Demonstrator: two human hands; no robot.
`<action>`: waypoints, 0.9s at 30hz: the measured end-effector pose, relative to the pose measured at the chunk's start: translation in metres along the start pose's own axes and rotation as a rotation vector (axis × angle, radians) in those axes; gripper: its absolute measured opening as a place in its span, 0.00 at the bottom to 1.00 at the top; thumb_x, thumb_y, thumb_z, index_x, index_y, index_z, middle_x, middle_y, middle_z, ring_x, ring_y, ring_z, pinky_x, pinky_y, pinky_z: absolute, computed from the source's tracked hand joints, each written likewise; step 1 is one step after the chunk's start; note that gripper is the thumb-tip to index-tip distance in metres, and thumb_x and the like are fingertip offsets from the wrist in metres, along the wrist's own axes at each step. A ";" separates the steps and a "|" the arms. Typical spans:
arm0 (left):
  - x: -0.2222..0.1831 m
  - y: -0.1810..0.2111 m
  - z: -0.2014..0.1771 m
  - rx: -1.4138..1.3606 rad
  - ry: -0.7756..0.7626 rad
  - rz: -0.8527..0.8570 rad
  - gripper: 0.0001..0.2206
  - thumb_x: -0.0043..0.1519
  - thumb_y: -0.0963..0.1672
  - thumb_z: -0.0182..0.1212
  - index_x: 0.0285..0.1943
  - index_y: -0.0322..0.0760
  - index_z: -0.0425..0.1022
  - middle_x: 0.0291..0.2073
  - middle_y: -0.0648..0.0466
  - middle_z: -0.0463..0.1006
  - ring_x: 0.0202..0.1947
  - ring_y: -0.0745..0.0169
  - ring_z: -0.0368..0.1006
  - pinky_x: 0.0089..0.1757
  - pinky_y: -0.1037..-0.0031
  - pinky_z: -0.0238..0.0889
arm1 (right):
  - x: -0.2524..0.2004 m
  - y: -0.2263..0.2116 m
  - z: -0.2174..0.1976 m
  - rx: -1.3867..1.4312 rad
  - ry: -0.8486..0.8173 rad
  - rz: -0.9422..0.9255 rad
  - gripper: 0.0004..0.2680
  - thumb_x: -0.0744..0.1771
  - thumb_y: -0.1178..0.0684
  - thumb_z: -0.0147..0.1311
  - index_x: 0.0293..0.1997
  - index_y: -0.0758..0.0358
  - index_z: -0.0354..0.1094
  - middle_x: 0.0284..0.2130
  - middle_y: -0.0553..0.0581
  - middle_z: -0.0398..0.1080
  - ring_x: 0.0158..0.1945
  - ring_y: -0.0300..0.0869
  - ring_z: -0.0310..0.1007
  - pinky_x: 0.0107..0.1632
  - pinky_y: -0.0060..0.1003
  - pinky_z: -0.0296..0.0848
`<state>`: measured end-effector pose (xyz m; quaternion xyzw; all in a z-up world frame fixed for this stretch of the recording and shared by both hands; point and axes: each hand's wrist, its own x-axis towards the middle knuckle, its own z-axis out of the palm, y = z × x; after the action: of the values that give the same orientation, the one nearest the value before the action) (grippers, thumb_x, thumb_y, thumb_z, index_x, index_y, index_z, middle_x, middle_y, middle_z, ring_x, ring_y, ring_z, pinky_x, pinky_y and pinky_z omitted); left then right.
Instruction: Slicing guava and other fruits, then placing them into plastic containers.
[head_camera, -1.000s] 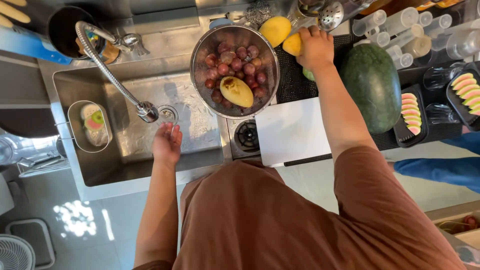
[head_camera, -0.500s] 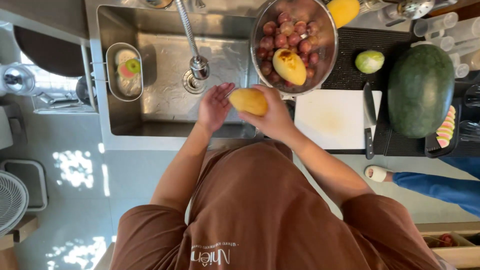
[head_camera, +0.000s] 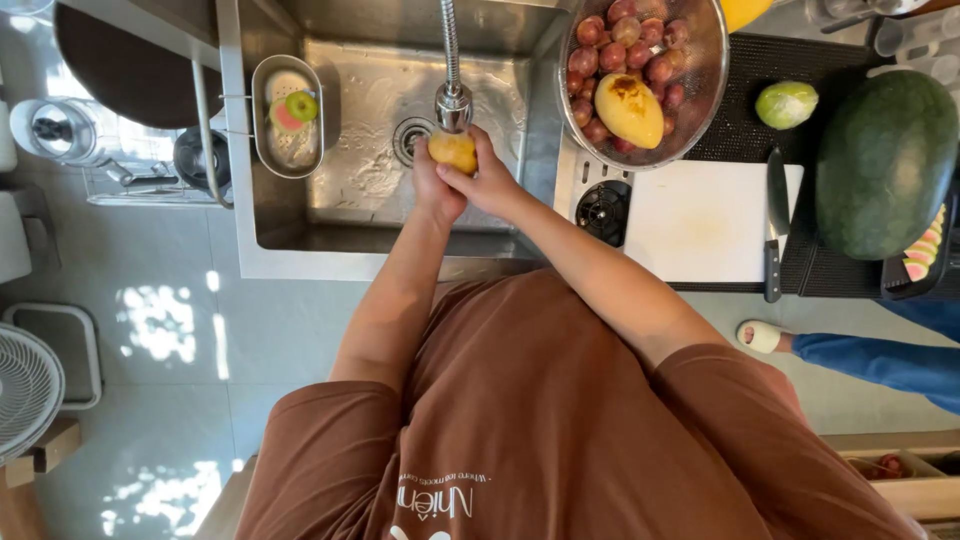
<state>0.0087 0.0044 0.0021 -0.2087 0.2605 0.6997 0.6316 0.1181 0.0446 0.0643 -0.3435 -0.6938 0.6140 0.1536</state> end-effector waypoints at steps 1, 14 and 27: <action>-0.001 -0.005 0.002 0.004 -0.032 -0.026 0.26 0.69 0.57 0.34 0.58 0.37 0.71 0.49 0.48 0.79 0.51 0.49 0.75 0.54 0.58 0.68 | -0.005 -0.002 -0.002 -0.025 0.095 0.045 0.30 0.68 0.48 0.62 0.74 0.64 0.42 0.61 0.68 0.66 0.64 0.54 0.69 0.65 0.42 0.67; -0.007 0.009 0.036 0.208 0.181 -0.091 0.14 0.71 0.49 0.43 0.53 0.41 0.73 0.46 0.55 0.81 0.45 0.60 0.76 0.48 0.70 0.72 | -0.077 -0.129 -0.150 0.012 0.366 -0.032 0.29 0.63 0.51 0.69 0.66 0.64 0.50 0.54 0.62 0.69 0.57 0.47 0.73 0.59 0.40 0.75; -0.011 0.018 -0.004 0.288 0.348 0.042 0.11 0.71 0.46 0.50 0.47 0.39 0.77 0.41 0.58 0.82 0.42 0.61 0.80 0.44 0.70 0.73 | 0.039 -0.106 -0.272 -0.701 0.185 0.453 0.32 0.64 0.26 0.58 0.60 0.70 0.60 0.45 0.68 0.74 0.50 0.58 0.75 0.52 0.51 0.71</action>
<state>-0.0082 -0.0076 0.0075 -0.2286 0.4668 0.6217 0.5859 0.2320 0.2723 0.2117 -0.5724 -0.7508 0.3258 -0.0497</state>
